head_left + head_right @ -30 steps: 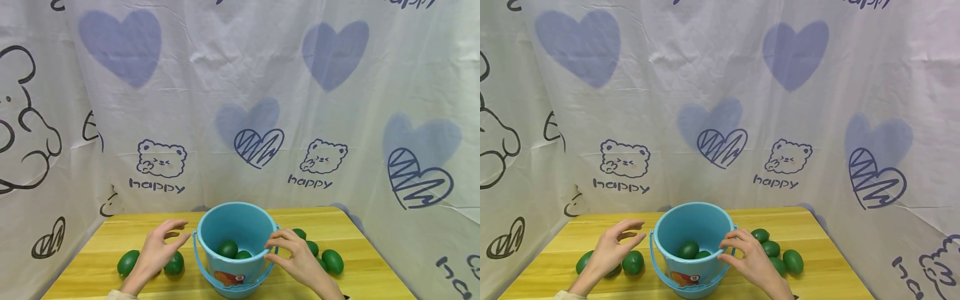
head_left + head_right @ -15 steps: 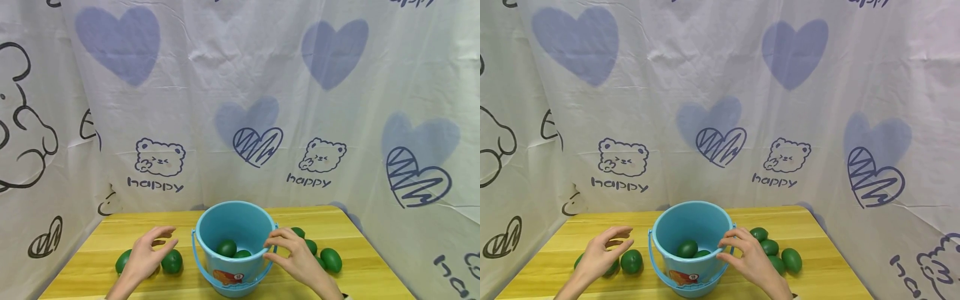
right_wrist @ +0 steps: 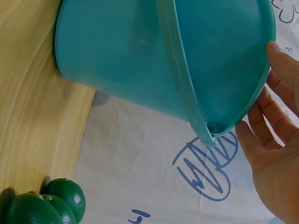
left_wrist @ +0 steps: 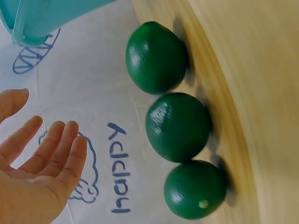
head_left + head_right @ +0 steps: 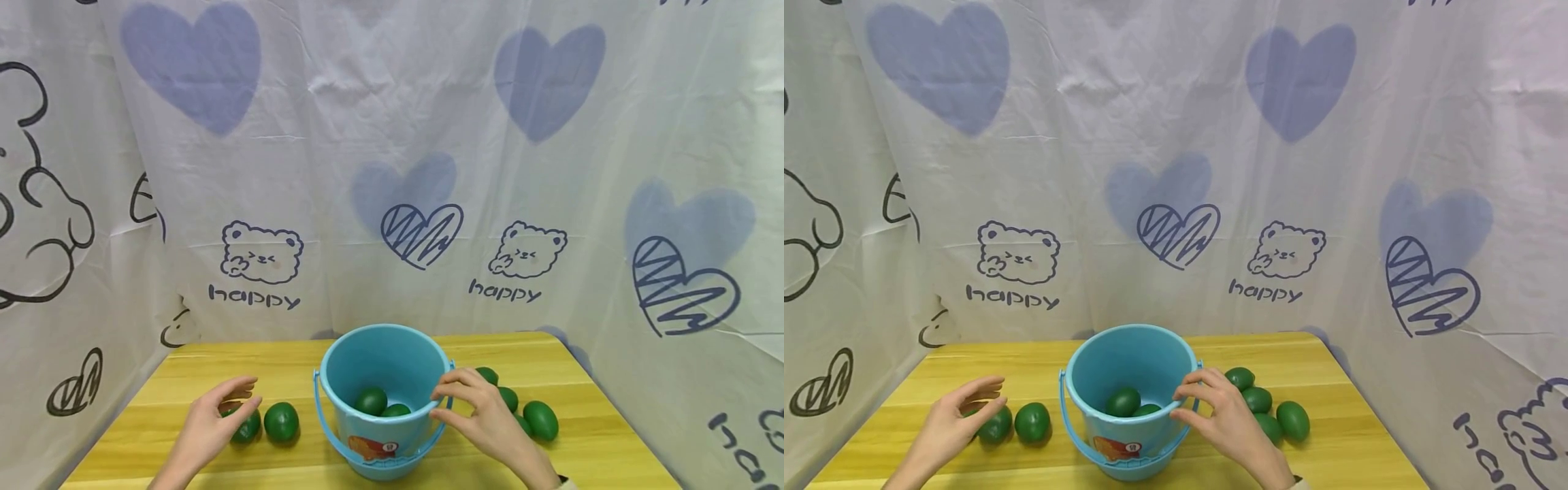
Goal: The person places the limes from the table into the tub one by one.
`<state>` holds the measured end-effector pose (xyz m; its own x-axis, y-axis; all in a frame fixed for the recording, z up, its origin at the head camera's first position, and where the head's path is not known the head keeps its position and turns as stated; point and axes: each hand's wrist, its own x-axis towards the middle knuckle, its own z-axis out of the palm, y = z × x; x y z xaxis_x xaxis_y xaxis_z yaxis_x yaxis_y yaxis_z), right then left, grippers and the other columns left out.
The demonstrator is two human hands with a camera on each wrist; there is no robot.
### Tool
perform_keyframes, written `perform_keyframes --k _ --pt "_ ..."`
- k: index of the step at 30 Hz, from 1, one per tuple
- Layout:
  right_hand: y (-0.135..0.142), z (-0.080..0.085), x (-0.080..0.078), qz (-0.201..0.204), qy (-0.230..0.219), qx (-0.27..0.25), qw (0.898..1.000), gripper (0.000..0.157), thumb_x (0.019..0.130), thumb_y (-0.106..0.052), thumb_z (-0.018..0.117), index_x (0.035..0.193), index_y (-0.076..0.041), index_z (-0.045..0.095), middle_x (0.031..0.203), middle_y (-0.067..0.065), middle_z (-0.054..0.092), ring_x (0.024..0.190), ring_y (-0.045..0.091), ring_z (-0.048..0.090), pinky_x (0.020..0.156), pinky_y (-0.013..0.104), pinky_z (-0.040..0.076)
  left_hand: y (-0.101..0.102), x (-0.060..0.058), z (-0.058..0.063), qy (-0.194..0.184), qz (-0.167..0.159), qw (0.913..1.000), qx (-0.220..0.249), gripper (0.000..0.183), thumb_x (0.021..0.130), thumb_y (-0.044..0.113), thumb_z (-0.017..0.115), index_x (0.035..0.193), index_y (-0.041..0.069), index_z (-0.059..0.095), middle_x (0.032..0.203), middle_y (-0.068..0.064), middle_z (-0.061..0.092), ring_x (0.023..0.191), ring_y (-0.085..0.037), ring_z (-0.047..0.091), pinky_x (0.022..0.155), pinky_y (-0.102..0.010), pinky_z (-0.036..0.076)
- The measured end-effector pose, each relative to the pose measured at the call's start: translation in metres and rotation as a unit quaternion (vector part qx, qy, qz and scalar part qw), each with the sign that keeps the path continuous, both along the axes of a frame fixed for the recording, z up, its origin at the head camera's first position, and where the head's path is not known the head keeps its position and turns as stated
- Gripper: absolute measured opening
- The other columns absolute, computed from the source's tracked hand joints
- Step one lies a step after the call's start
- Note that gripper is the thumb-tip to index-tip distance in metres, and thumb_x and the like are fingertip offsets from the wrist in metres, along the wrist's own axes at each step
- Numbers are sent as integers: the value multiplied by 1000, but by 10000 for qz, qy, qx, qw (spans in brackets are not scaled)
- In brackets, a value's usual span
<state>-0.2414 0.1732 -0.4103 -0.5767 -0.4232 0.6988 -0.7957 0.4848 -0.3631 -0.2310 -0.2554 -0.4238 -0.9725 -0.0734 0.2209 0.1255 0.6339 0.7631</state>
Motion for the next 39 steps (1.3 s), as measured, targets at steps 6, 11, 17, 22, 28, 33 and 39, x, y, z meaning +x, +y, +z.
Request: perform_keyframes --k 6,11,17,22,28,33,39 --pt "0 0 0 -8 -44 -11 10000 15 81 -26 79 95 -27 72 106 -10 65 103 9 57 85 31 56 -14 4 -5 -170 131 9998 4 62 91 53 62 135 9 57 131 -16 62 119 -32 60 97 -43 54" --pt "0 -1 1 -37 -9 -23 10000 17 81 -25 80 95 -29 72 106 -11 64 102 9 57 84 30 56 -23 4 -7 -228 199 9995 36 67 91 55 62 137 7 55 132 -19 61 120 -34 60 96 -39 55" --pt "-1 0 1 -56 -2 -22 10000 17 80 -25 80 95 -28 72 106 -11 64 102 9 57 84 31 56 -33 5 -9 -345 266 9989 -154 70 91 56 61 138 5 54 134 -21 59 122 -37 57 97 -41 55" --pt "-1 -1 0 -10 -12 -9 10000 16 81 -26 79 95 -28 72 106 -9 65 103 9 57 85 31 56 -46 3 -9 -533 324 9963 -594 75 91 59 60 138 1 52 137 -26 54 125 -44 52 101 -54 48" --pt "-3 -1 -1 40 82 -33 10000 16 81 -24 79 95 -27 72 106 -10 65 102 10 57 85 31 56 -62 -4 -10 -839 180 9875 -1326 74 91 51 64 136 -6 50 134 -33 53 120 -52 51 90 -58 51" --pt "-4 0 -1 78 48 -24 10000 15 82 -25 79 95 -25 72 106 -9 65 103 10 57 85 31 56 -71 -9 -18 -1119 104 9814 -1557 81 87 50 69 136 -10 46 134 -37 49 119 -58 47 87 -61 50" --pt "-3 0 1 58 41 -14 10000 15 81 -24 79 95 -26 72 106 -11 64 102 9 57 84 30 56 -78 -16 -30 -1422 5 9794 -1432 89 83 48 74 139 -12 41 137 -40 43 117 -59 46 88 -62 49"
